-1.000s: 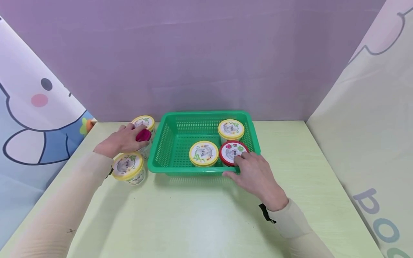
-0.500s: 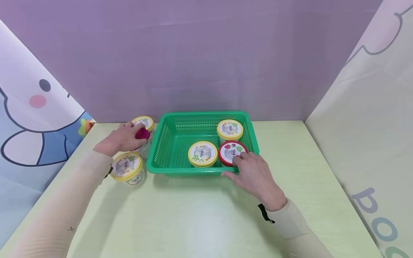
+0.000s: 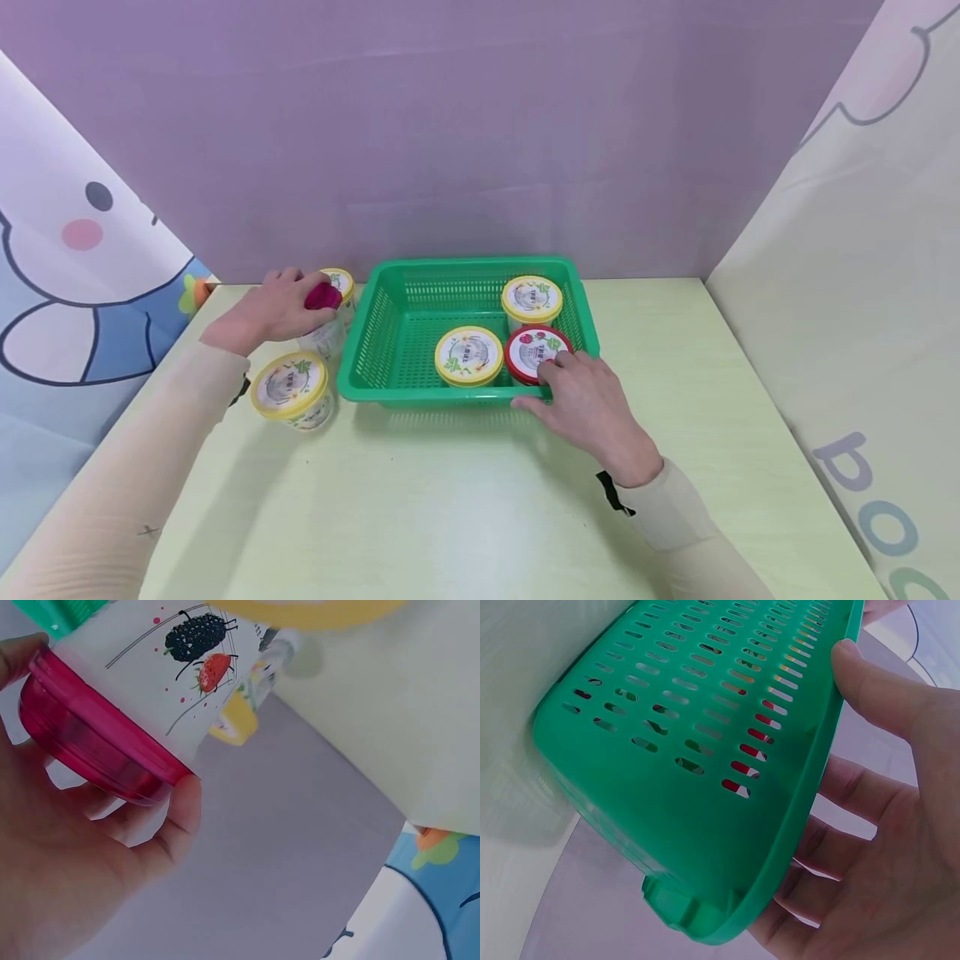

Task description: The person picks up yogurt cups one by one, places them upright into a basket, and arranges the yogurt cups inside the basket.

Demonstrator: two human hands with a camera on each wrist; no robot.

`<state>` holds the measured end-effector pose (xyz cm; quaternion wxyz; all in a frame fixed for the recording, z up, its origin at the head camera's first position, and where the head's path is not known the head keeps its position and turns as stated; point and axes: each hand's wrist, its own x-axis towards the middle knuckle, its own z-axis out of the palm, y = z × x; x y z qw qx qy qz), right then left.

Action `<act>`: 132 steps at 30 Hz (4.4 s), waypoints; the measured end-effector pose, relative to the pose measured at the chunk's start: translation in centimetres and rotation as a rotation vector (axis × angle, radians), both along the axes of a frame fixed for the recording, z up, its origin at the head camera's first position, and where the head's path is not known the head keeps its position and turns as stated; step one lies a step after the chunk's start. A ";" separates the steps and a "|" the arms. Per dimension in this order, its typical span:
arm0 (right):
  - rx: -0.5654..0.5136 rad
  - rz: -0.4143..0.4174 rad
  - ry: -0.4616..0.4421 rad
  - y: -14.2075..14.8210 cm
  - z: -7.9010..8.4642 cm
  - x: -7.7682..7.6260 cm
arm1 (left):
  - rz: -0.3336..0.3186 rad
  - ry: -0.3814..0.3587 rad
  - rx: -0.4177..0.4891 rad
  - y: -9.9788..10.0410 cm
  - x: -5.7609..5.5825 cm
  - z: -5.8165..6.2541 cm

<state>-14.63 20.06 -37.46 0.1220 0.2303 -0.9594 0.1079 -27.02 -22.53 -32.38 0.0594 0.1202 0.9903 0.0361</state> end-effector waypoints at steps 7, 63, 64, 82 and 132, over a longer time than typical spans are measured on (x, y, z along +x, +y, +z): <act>-0.002 0.002 0.000 0.0 0.0 0.0 | 0.004 0.014 0.001 0.3 -0.1 1.7; 0.012 0.001 0.017 -0.5 0.3 0.5 | -0.090 0.041 -0.043 9.5 -3.2 7.8; 0.012 -0.001 0.015 -0.5 0.3 0.5 | -0.095 0.044 -0.037 9.8 -3.3 7.8; 0.019 0.001 0.014 -0.8 0.1 0.4 | -0.102 0.009 0.043 14.4 -4.7 4.8; 0.021 0.004 -0.016 -1.1 0.3 0.4 | -0.120 -0.107 0.010 21.3 -3.5 -0.9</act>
